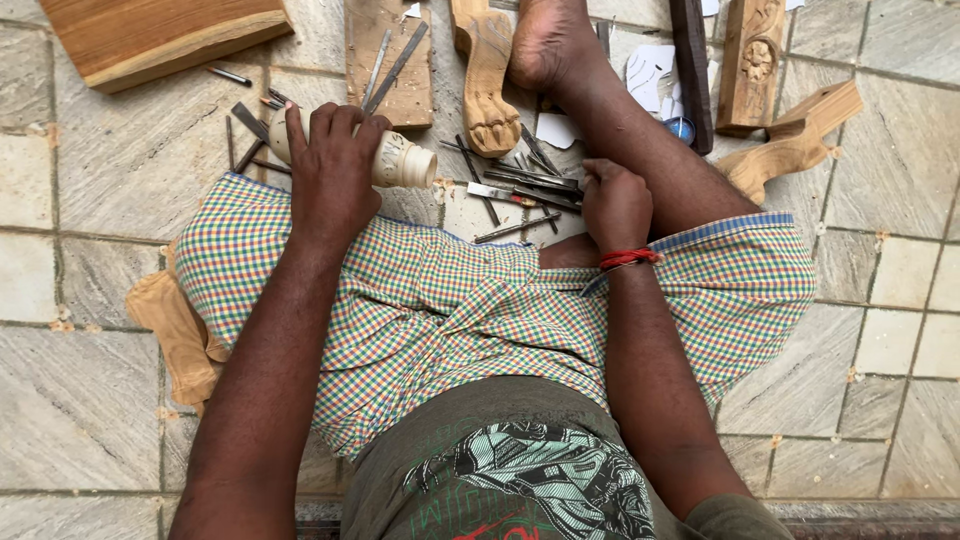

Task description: The person sits on the floor and carves a small wooden piece shaped like a foot using various chisels and a wooden mallet. They repeatedly strike the chisels to shape the wood and occasionally apply a liquid from a bottle to the carving.

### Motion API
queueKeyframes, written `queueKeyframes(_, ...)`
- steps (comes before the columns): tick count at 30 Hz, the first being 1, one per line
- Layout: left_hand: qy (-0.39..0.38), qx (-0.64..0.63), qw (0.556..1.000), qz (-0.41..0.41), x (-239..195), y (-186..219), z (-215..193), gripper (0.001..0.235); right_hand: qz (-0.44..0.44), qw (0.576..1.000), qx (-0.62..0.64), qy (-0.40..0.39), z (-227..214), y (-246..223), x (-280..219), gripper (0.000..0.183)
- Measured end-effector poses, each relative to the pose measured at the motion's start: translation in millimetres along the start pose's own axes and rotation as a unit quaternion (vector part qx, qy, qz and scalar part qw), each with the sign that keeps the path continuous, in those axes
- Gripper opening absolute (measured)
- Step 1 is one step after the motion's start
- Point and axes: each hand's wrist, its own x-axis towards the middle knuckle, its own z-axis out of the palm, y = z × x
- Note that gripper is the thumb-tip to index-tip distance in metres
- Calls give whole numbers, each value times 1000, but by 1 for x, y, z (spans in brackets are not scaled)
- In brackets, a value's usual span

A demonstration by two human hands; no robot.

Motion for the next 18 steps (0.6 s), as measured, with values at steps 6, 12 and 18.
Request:
queueKeyframes(6, -8, 26, 998, 52, -2, 12, 2, 70, 145, 903, 393, -97, -11, 13, 7, 34)
queueKeyframes(12, 59, 112, 978, 168, -13, 42, 16, 65, 248, 754, 566, -222, 10, -20, -10, 40)
queueKeyframes(18, 95, 328, 892, 297, -16, 62, 32, 96, 271, 602, 668, -343, 50, -55, -30, 51)
